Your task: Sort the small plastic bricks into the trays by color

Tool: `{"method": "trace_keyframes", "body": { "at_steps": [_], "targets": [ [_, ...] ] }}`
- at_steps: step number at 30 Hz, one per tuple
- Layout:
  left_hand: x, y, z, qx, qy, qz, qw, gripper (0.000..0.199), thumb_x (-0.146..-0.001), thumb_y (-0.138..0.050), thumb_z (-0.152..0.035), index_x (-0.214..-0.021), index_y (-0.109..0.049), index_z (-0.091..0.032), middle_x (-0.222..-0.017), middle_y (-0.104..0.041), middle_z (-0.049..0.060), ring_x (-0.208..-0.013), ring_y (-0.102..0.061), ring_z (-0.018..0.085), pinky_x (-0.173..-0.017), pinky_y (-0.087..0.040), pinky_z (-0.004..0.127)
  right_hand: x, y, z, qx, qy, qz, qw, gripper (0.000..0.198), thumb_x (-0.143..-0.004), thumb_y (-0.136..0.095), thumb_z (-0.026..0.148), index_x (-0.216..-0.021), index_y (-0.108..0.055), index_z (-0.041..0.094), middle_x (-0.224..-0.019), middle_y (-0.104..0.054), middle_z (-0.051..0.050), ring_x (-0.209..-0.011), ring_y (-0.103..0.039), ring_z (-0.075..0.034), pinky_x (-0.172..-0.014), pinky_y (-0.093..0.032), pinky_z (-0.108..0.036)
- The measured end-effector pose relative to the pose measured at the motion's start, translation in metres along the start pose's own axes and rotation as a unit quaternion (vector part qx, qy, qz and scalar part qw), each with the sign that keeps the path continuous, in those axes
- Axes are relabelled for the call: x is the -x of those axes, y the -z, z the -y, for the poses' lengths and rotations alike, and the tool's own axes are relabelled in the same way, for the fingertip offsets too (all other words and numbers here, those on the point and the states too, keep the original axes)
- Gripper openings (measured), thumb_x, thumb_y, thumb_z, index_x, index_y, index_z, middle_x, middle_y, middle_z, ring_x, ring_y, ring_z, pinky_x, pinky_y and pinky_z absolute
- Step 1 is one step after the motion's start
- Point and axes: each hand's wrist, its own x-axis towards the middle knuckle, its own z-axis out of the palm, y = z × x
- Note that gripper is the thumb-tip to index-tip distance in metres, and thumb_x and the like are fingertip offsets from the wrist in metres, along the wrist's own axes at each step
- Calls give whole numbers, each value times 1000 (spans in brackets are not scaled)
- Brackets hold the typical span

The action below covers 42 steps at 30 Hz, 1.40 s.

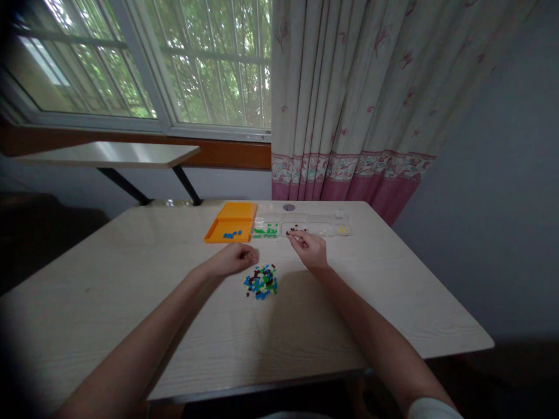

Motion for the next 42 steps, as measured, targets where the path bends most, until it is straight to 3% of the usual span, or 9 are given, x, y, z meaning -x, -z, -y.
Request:
{"method": "trace_keyframes", "body": {
  "at_steps": [11,23,28,32,38,42],
  "targets": [
    [0,0,3,-20,-1,-2,1000,18,-67,-45,-18,-69,-62,-12,-58,-55,0,-53,-45,9,-52,-31,17,-4,4,-4,-26,-14,-27,999,22,-75,-54,37,-75,-67,19,-52,-57,1,-46,-47,-9,-50,-40,-19],
    [-1,-2,7,-40,-4,-11,999,18,-68,-44,-20,-69,-61,-13,-57,-54,-1,-52,-45,9,-49,-29,17,-3,4,-2,-25,0,-14,1000,21,-75,-53,35,-74,-67,19,-53,-57,0,-45,-46,-8,-50,-39,-20],
    [-1,-1,5,-43,-8,-5,999,18,-68,-44,-18,-69,-61,-13,-57,-54,-1,-53,-44,8,-51,-31,17,-4,2,1,-68,-60,-8,996,24,-74,-54,37,-75,-66,17,-50,-52,2,-44,-43,-7,-46,-35,-18],
    [-1,-1,5,-37,-4,-3,999,18,-69,-45,-20,-69,-61,-13,-57,-54,-1,-53,-44,8,-51,-32,16,-7,-2,-4,-93,-122,33,988,27,-73,-53,39,-78,-64,15,-47,-46,5,-42,-39,-7,-44,-32,-17],
    [0,0,4,-43,-4,-9,999,18,-70,-46,-22,-70,-62,-12,-57,-54,0,-53,-44,8,-51,-32,17,-14,-15,-33,-10,-212,20,977,32,-71,-51,42,-79,-66,16,-45,-46,4,-43,-42,-9,-45,-30,-19],
    [0,0,4,-46,-9,-7,999,19,-70,-45,-22,-70,-62,-12,-58,-55,0,-54,-45,8,-52,-32,17,-16,-22,-47,44,-231,62,970,28,-71,-51,38,-84,-67,18,-50,-54,2,-45,-46,-11,-47,-31,-21]
  ]
}}
